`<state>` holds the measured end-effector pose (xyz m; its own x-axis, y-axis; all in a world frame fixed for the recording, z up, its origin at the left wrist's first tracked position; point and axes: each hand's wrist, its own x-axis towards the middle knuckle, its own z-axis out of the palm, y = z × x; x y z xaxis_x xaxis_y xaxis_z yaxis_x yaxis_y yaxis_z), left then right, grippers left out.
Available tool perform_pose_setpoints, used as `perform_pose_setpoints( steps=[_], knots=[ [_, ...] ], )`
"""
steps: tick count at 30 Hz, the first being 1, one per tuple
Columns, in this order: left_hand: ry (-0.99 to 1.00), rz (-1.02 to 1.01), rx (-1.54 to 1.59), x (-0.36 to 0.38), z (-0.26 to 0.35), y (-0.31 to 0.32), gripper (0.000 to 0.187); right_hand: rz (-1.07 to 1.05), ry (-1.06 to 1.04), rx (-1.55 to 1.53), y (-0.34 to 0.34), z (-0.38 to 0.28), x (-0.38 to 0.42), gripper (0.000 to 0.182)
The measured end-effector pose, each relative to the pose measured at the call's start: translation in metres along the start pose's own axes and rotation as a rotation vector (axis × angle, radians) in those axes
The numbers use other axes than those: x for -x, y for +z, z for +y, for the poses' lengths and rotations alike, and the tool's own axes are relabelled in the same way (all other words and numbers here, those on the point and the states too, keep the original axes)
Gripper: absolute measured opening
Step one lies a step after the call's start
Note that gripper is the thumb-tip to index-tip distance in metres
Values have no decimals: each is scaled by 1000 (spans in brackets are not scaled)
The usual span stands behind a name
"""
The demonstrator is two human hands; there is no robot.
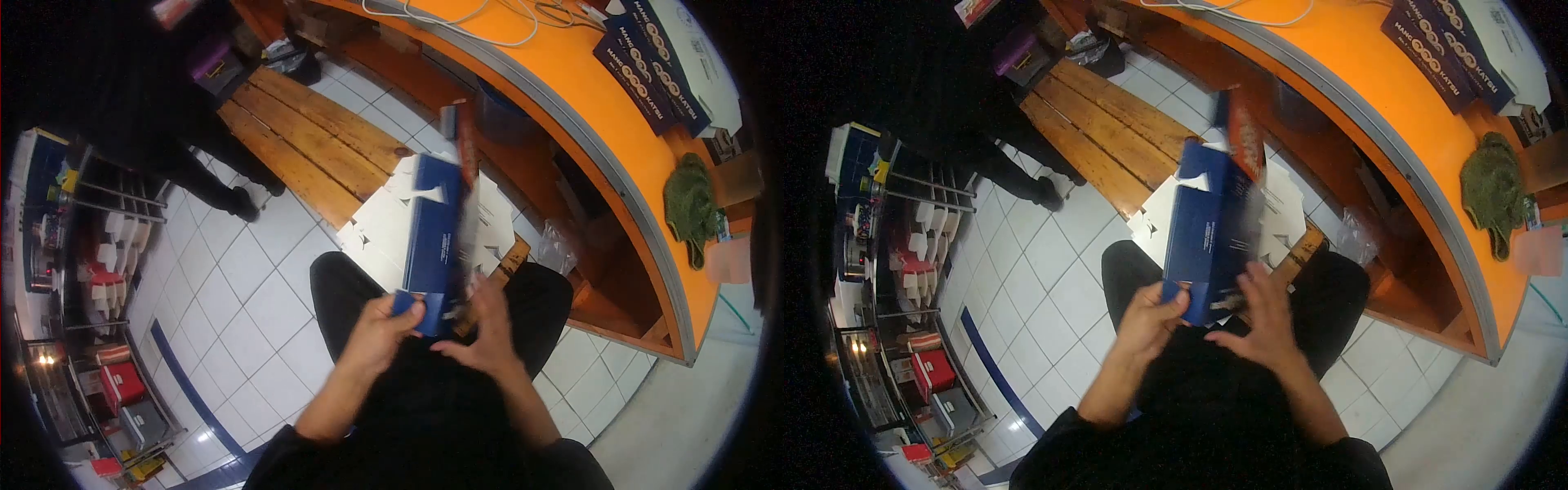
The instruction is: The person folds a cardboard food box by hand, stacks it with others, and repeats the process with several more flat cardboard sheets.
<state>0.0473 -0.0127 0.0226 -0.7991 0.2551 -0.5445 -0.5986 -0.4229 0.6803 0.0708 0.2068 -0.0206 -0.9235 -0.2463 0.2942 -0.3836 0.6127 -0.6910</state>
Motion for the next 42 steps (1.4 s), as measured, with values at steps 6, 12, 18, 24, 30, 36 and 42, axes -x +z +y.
perform_pose_setpoints(
  steps=[6, 12, 18, 24, 30, 36, 42],
  knots=[
    [210, -261, 26, 16, -41, 18, 47, 378, 192, -189, 26, 20, 0, 49],
    [518, 530, -485, -11, -9, -45, 92, 296, 227, -467, -54, 42, -7, 30],
    [703, 172, -255, -46, 2, -104, 35, 76, -358, -527, -70, 93, -27, 19],
    [614, 254, -450, -90, -66, -132, 27, -64, 381, -867, -17, 162, 19, 29],
    [545, 299, -503, -75, -49, -122, 28, 248, 636, -660, -17, 106, -12, 55],
    [96, 577, -733, -130, -88, -158, 53, 103, 387, -129, 17, 85, -8, 78],
    [-34, 408, -534, -106, -26, -131, 54, -415, -140, 503, 36, 75, 18, 65]
  ],
)
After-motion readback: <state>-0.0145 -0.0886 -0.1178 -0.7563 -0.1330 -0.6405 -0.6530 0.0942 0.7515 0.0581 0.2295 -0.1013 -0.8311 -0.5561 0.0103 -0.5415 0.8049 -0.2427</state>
